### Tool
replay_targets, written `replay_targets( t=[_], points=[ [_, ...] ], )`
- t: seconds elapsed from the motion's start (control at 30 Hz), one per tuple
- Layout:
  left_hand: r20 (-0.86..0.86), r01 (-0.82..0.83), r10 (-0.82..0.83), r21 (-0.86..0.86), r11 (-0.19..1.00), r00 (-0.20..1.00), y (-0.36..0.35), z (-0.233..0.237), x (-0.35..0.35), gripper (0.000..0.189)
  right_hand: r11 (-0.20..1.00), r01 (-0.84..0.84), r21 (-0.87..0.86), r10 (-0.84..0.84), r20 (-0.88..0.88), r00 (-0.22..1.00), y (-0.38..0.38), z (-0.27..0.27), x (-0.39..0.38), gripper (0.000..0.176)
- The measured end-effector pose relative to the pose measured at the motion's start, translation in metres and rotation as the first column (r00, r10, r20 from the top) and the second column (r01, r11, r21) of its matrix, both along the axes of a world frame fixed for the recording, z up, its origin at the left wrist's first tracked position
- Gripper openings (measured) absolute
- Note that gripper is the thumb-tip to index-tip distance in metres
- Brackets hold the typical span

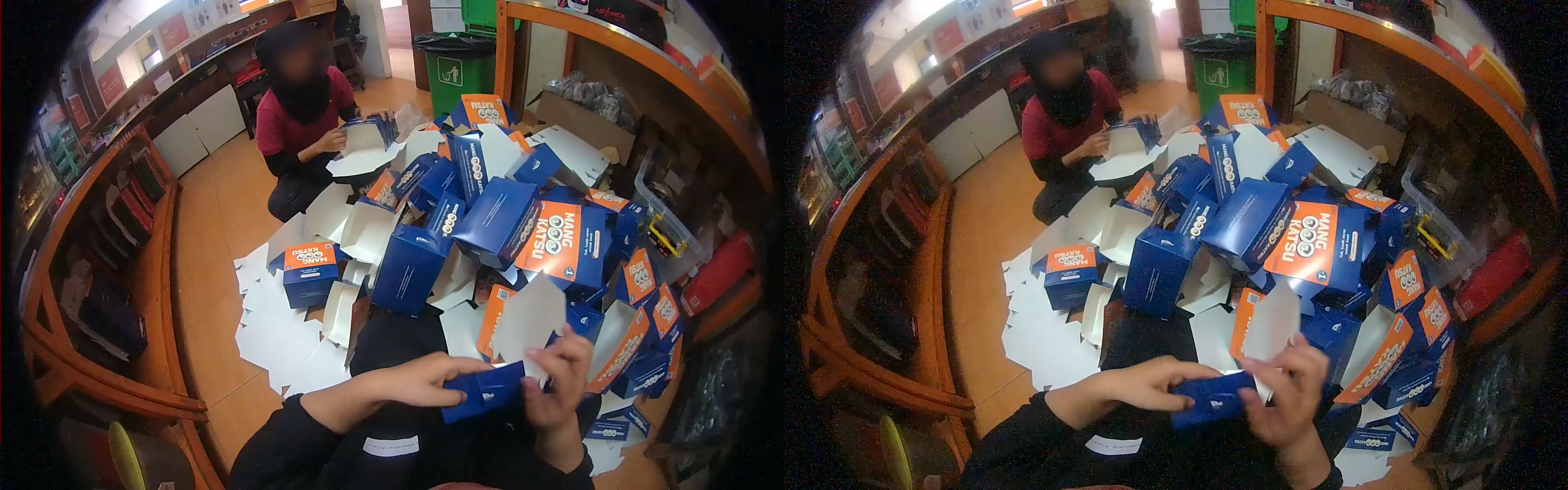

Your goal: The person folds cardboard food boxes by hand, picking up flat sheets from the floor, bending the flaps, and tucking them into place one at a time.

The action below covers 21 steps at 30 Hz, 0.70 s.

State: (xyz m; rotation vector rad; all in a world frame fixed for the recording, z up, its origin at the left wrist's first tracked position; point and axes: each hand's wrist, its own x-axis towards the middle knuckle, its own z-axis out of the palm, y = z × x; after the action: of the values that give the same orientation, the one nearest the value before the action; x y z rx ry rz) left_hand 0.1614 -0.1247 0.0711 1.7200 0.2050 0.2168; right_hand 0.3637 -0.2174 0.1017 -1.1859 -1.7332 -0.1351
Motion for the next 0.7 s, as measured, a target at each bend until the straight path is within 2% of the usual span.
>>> replay_targets(
  t=[0.03,0.1,0.2,0.3,0.37,0.43,0.53,0.63,0.7],
  points=[
    [0.141,-0.112,0.119,-0.057,0.992,0.983,-0.002,-0.008,0.001,0.044,0.999,0.023,-0.028,-0.025,-0.101,0.995,-0.002,-0.004,0.006,0.030],
    [0.060,-0.166,0.165,0.016,0.986,0.985,-0.001,0.006,0.000,0.040,0.991,0.080,-0.108,-0.106,-0.273,0.956,-0.005,-0.006,0.008,0.045],
    [0.041,-0.273,0.271,0.061,0.960,0.962,-0.001,0.012,0.000,0.033,0.991,0.129,-0.039,-0.134,-0.297,0.945,0.002,-0.019,0.009,0.048],
    [0.080,-0.302,0.293,0.128,0.945,0.953,-0.002,0.014,0.000,0.032,0.960,-0.146,-0.239,0.014,-0.480,0.877,-0.002,-0.028,0.013,0.056],
    [0.135,-0.297,0.280,0.125,0.947,0.950,-0.002,0.006,0.002,0.029,0.912,-0.242,-0.330,0.054,-0.489,0.871,-0.002,-0.022,0.008,0.061],
    [0.087,-0.297,0.290,0.092,0.950,0.953,-0.003,0.009,0.001,0.027,0.868,-0.302,-0.394,0.102,-0.454,0.885,0.001,-0.024,0.009,0.070],
    [0.032,-0.317,0.315,0.060,0.947,0.948,-0.002,0.009,-0.001,0.023,0.882,-0.288,-0.374,0.052,-0.530,0.846,0.007,-0.039,0.007,0.066],
    [0.037,-0.292,0.290,0.070,0.954,0.956,-0.001,0.010,-0.003,0.020,0.927,-0.287,-0.243,0.194,-0.344,0.919,0.005,-0.043,0.021,0.063],
    [0.072,-0.278,0.272,0.090,0.956,0.960,0.000,0.009,-0.003,0.020,0.884,-0.390,-0.259,0.249,-0.446,0.860,0.007,-0.041,0.017,0.059]
  ],
)
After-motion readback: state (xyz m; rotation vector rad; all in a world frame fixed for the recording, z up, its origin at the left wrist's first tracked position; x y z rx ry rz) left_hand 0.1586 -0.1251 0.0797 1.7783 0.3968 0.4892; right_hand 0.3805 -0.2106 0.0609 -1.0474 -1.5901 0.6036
